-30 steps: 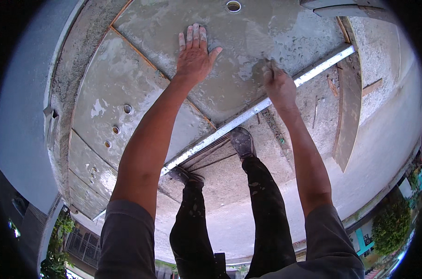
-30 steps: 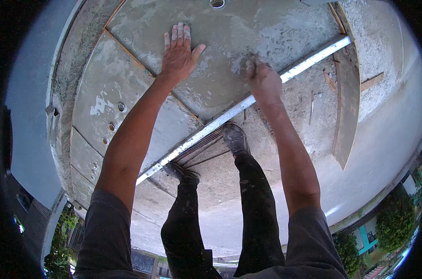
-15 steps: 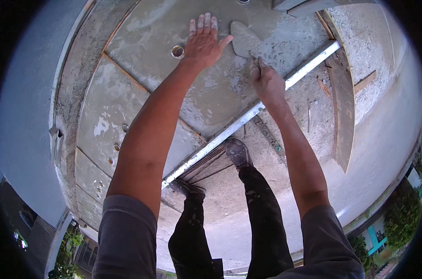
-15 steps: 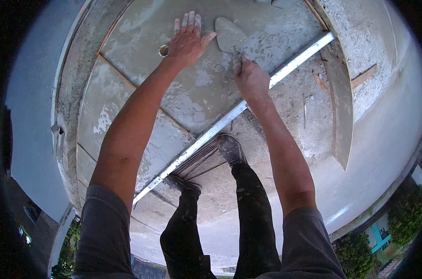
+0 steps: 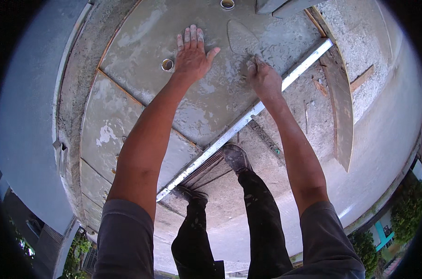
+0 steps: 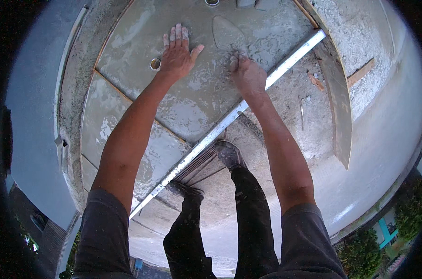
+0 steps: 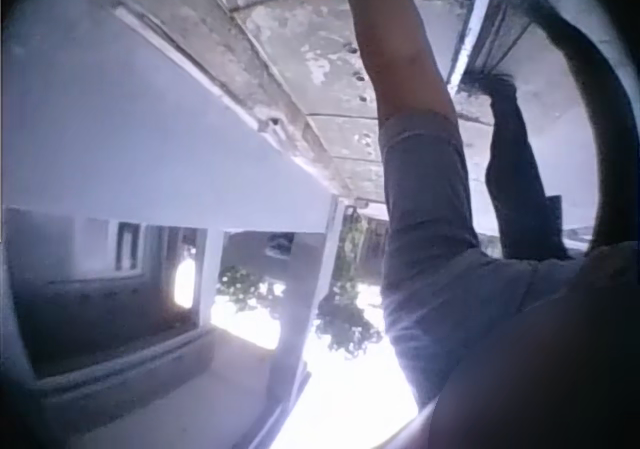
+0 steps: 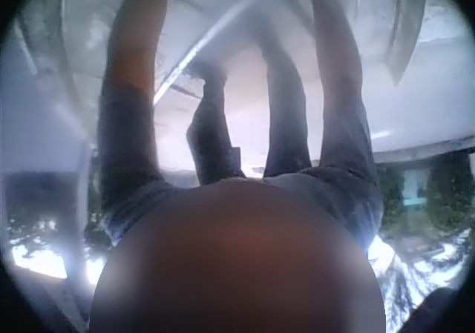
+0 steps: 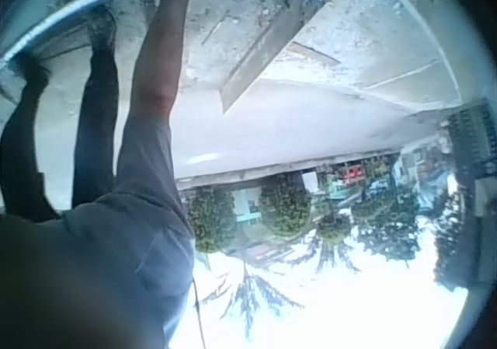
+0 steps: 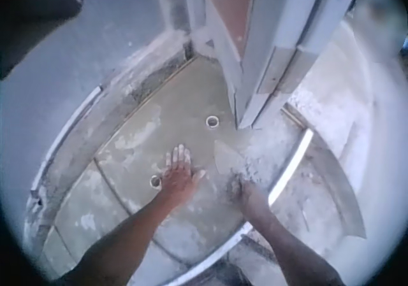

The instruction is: Smoothing the surface of wet concrete slabs using a trowel in a tiling area.

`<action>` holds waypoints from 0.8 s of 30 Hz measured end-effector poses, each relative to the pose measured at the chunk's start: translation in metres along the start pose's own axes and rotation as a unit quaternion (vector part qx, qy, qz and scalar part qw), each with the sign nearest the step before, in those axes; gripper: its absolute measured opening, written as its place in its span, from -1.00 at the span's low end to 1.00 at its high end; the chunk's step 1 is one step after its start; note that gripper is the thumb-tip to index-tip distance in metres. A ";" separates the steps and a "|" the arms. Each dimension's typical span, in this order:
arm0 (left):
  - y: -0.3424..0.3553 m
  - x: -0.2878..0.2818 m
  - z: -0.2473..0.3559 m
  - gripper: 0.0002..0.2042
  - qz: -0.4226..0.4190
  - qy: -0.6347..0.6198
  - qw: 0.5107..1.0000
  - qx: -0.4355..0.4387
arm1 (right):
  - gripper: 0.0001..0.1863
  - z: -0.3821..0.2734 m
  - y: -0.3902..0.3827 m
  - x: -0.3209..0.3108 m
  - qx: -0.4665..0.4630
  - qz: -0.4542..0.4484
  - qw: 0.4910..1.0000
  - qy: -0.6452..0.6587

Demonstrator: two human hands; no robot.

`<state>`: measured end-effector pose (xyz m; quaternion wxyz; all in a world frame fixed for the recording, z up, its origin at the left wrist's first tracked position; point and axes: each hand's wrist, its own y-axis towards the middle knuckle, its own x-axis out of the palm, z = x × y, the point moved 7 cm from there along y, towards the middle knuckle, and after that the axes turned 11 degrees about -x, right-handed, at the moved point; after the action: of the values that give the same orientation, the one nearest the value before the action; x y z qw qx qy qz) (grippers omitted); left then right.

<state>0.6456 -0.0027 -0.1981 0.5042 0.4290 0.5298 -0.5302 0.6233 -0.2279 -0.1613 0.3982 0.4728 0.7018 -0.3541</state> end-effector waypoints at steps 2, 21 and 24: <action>0.001 -0.001 -0.002 -0.11 0.005 0.008 1.000 0.000 | -0.72 0.011 -0.001 -0.011 0.003 0.046 0.999 0.016; 0.108 -0.041 0.080 -0.19 -0.021 -0.022 0.999 0.019 | -0.64 0.059 -0.050 -0.048 0.065 0.113 0.988 0.083; 0.112 -0.028 0.073 -0.18 -0.033 -0.007 0.999 0.016 | -0.68 0.066 -0.053 -0.043 0.112 0.097 0.985 0.092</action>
<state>0.7652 -0.0652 -0.1801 0.4832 0.4160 0.5311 -0.5580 0.5986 -0.3176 -0.1449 0.3090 0.6109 0.6422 -0.3449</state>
